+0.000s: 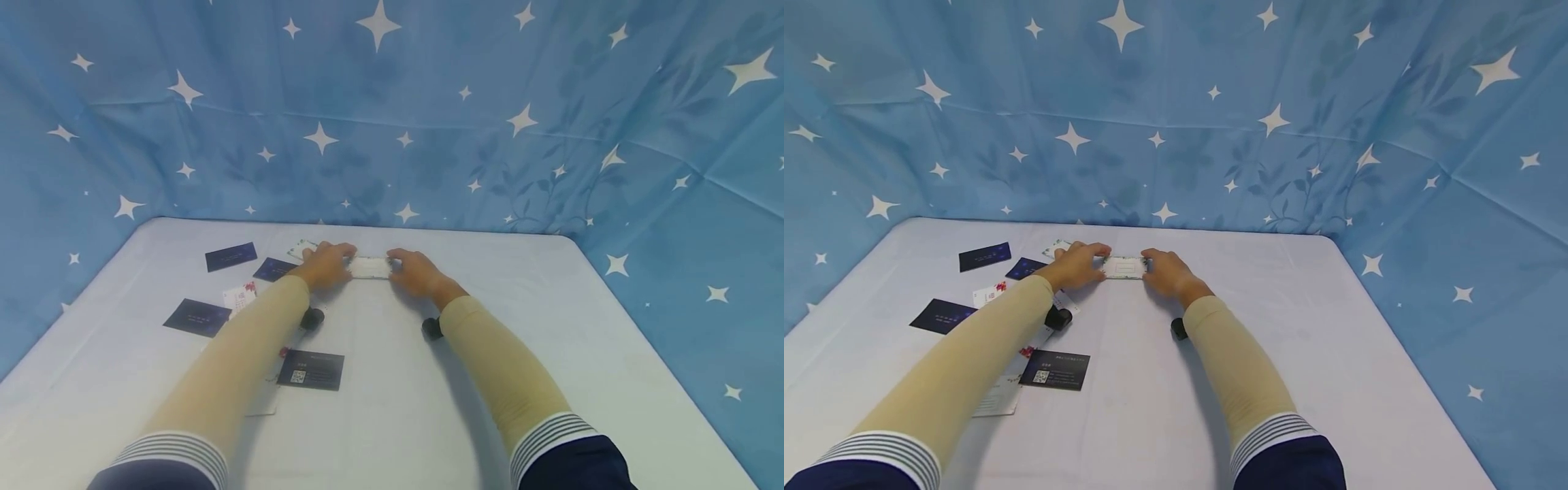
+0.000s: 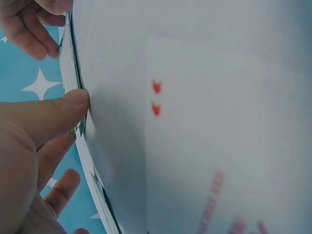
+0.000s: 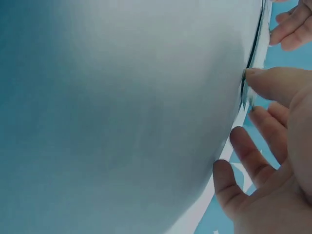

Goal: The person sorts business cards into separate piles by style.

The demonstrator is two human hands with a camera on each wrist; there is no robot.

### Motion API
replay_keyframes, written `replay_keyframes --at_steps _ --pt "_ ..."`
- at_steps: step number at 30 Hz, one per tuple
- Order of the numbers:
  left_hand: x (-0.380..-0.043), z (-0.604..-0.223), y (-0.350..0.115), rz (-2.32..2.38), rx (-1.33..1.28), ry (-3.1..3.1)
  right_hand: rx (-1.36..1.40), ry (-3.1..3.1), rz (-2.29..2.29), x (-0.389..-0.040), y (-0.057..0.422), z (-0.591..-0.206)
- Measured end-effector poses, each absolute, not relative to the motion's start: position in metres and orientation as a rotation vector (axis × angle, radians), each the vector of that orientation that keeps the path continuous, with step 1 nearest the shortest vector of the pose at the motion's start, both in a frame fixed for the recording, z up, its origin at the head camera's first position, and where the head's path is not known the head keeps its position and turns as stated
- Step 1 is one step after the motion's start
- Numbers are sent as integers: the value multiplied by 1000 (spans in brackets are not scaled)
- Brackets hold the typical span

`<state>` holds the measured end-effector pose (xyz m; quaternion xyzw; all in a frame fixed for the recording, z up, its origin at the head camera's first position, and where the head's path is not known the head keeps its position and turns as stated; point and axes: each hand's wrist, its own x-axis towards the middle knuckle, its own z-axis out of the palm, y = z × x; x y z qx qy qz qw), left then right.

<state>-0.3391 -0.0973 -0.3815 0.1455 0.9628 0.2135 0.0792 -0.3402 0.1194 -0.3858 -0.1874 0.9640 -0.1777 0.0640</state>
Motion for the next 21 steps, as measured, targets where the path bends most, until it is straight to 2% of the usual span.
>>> replay_keyframes --at_steps 21 --pt "-346 -384 -97 587 352 2865 -492 2892 -535 -344 117 -391"
